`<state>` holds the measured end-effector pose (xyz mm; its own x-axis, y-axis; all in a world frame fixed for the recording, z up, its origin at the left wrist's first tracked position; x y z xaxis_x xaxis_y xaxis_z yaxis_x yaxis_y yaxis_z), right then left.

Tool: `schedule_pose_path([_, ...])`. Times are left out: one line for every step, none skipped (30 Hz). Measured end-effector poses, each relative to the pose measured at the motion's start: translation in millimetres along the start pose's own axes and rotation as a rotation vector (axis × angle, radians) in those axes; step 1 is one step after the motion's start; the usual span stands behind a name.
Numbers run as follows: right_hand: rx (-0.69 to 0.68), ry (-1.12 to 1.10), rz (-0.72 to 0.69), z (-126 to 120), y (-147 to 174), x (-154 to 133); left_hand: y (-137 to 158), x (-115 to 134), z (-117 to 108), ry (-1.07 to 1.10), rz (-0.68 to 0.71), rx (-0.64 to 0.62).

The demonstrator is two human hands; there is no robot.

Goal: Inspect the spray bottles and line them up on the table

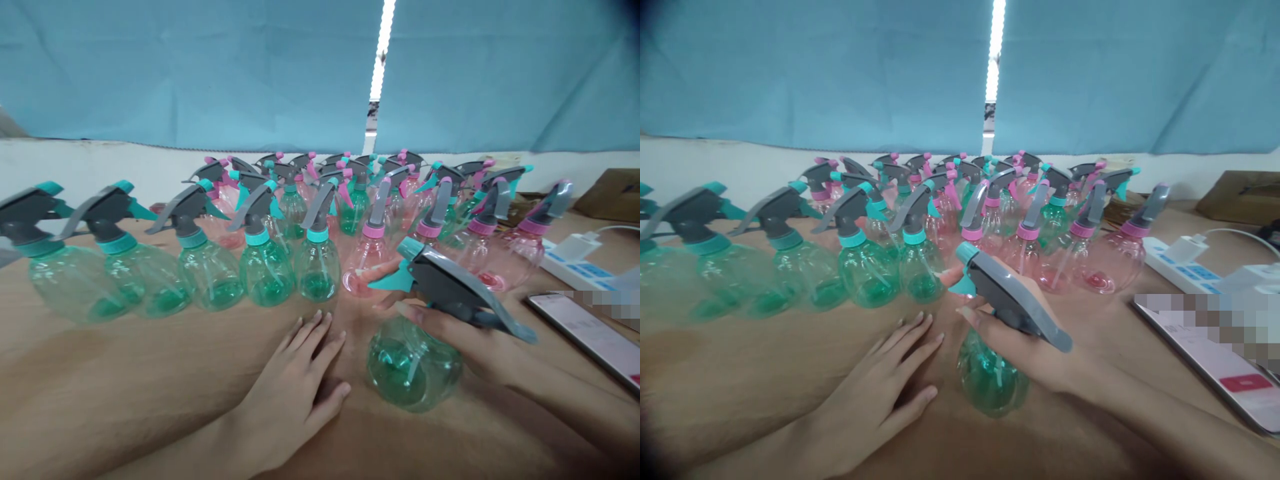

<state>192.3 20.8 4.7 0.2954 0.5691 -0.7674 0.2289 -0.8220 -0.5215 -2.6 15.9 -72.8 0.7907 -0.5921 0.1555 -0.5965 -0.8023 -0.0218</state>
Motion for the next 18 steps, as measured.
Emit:
schedule_pose_path([-0.007, -0.021, -0.007, 0.8, -0.4, -0.4, -0.2, -0.1, -0.4, 0.005, 0.001, 0.006])
schedule_pose_path([-0.010, -0.032, -0.008, 1.2, -0.7, -0.6, -0.5, -0.1, -0.8, 0.010, 0.000, 0.011])
schedule_pose_path([-0.017, -0.040, -0.010, 1.7, -0.9, -0.8, -0.7, -0.1, -1.3, 0.015, 0.000, 0.014])
schedule_pose_path([-0.020, -0.044, -0.015, 1.9, -1.1, -1.2, -0.9, 0.1, -1.9, 0.022, 0.001, 0.016])
schedule_pose_path([-0.019, -0.045, -0.023, 1.8, -1.2, -1.5, -1.0, 0.3, -2.5, 0.029, 0.002, 0.018])
schedule_pose_path([-0.017, -0.045, -0.030, 1.7, -1.3, -1.8, -1.1, 0.5, -2.9, 0.036, 0.002, 0.019])
schedule_pose_path([-0.015, -0.042, -0.031, 1.5, -1.3, -1.8, -1.1, 0.6, -3.2, 0.040, 0.002, 0.018])
schedule_pose_path([-0.013, -0.043, -0.030, 1.5, -1.2, -1.6, -1.1, 0.7, -3.2, 0.041, 0.002, 0.016])
schedule_pose_path([-0.016, -0.046, -0.025, 1.6, -1.0, -1.2, -1.0, 0.7, -2.9, 0.038, 0.003, 0.012])
schedule_pose_path([-0.028, -0.049, -0.012, 2.1, -0.6, -0.4, -0.9, 0.5, -2.3, 0.034, 0.002, 0.007])
schedule_pose_path([-0.040, -0.051, 0.001, 2.8, -0.2, 0.6, -0.8, 0.3, -1.7, 0.031, 0.003, 0.004])
schedule_pose_path([-0.052, -0.054, 0.013, 3.5, 0.4, 1.6, -0.7, 0.0, -1.1, 0.029, 0.004, 0.004])
schedule_pose_path([-0.054, -0.056, 0.019, 3.9, 0.9, 2.6, -0.6, -0.2, -0.6, 0.029, 0.005, 0.006])
schedule_pose_path([-0.052, -0.059, 0.025, 4.4, 1.3, 3.7, -0.5, -0.4, -0.2, 0.029, 0.006, 0.009])
schedule_pose_path([-0.037, -0.059, 0.024, 4.3, 1.6, 4.6, -0.4, -0.5, 0.0, 0.030, 0.008, 0.013])
schedule_pose_path([-0.023, -0.057, 0.021, 4.3, 1.7, 5.4, -0.4, -0.5, 0.1, 0.032, 0.009, 0.016])
schedule_pose_path([-0.015, -0.051, 0.019, 4.5, 1.8, 6.3, -0.3, -0.3, 0.0, 0.034, 0.011, 0.017])
schedule_pose_path([-0.008, -0.043, 0.020, 4.7, 1.7, 7.2, -0.3, -0.1, -0.2, 0.037, 0.012, 0.016])
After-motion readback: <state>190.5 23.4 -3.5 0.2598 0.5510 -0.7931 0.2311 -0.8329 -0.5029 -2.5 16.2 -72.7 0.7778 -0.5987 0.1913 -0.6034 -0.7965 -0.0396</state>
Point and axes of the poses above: each hand's wrist, its own y-axis away from the middle knuckle, its own z-axis out of the palm, x = y × z, the point moved 4 cm from there along -y, towards the middle knuckle, and after that the axes turned 10 degrees about -z, right-handed, at the moved point
